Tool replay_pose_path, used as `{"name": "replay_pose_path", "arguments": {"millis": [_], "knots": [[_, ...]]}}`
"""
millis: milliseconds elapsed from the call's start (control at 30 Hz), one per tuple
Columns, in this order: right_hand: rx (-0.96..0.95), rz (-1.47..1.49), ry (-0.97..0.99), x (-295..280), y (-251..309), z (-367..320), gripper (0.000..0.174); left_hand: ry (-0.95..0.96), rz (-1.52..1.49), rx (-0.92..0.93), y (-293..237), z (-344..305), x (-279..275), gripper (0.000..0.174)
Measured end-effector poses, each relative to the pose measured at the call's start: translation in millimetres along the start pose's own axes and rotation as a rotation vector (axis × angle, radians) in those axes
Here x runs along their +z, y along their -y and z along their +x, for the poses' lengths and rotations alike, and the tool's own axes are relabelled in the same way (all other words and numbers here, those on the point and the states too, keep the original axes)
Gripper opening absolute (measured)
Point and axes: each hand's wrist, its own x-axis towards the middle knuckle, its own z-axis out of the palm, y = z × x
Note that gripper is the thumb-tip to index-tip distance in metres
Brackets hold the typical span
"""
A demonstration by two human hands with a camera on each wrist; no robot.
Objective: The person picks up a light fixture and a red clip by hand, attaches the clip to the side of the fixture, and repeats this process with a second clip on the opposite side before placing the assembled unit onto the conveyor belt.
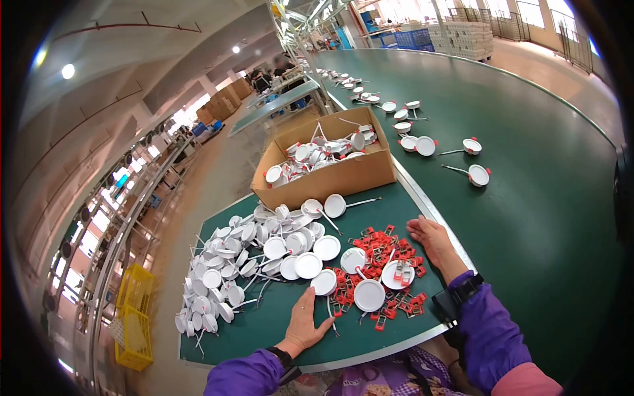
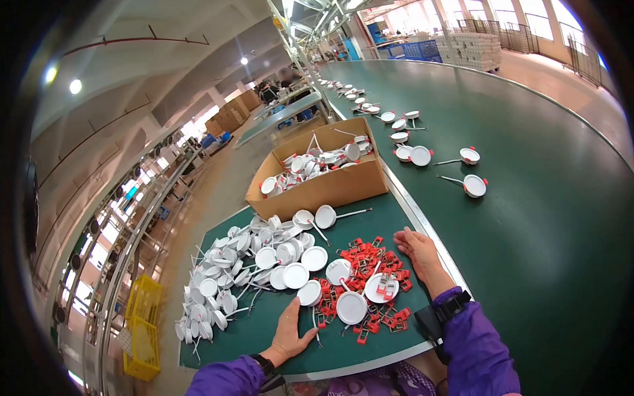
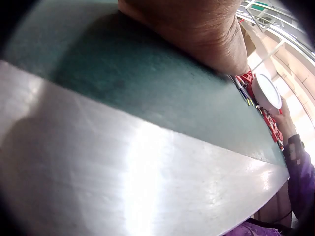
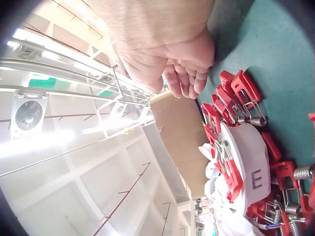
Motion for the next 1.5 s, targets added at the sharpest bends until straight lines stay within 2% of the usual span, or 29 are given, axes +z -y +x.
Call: {"name": "replay_pose_path", "arguments": {"millis": [267,567,800,1000,1067,1500], "knots": [[0.002,-0.073,0.018,2.7,1.4,-2.0,0.036,0.011,0.009,-0.034,-3.9,1.2,-0.9,0.082],[-0.063,-0.363,0.105,5.6,-1.2,-2.8,0.039,0.023,0.016,-0.040,-5.1,1.6,-2.1,0.083],[-0.038,-0.418,0.077,9.4,1.4,-7.1,0.040,0.018,0.015,-0.037,-3.5,1.8,-1.2,0.083],[-0.084,-0.476,0.100,10.6,-3.9,-6.6,0.039,0.003,0.022,-0.031,-5.2,2.2,-2.1,0.082],[-0.194,-0.440,0.092,12.2,-7.0,-5.9,0.039,0.000,0.027,-0.030,-4.4,2.7,-1.3,0.081],[-0.257,-0.571,0.143,15.6,-13.5,-7.4,0.035,-0.033,-0.001,-0.048,-5.9,2.6,-3.3,0.078]]}}
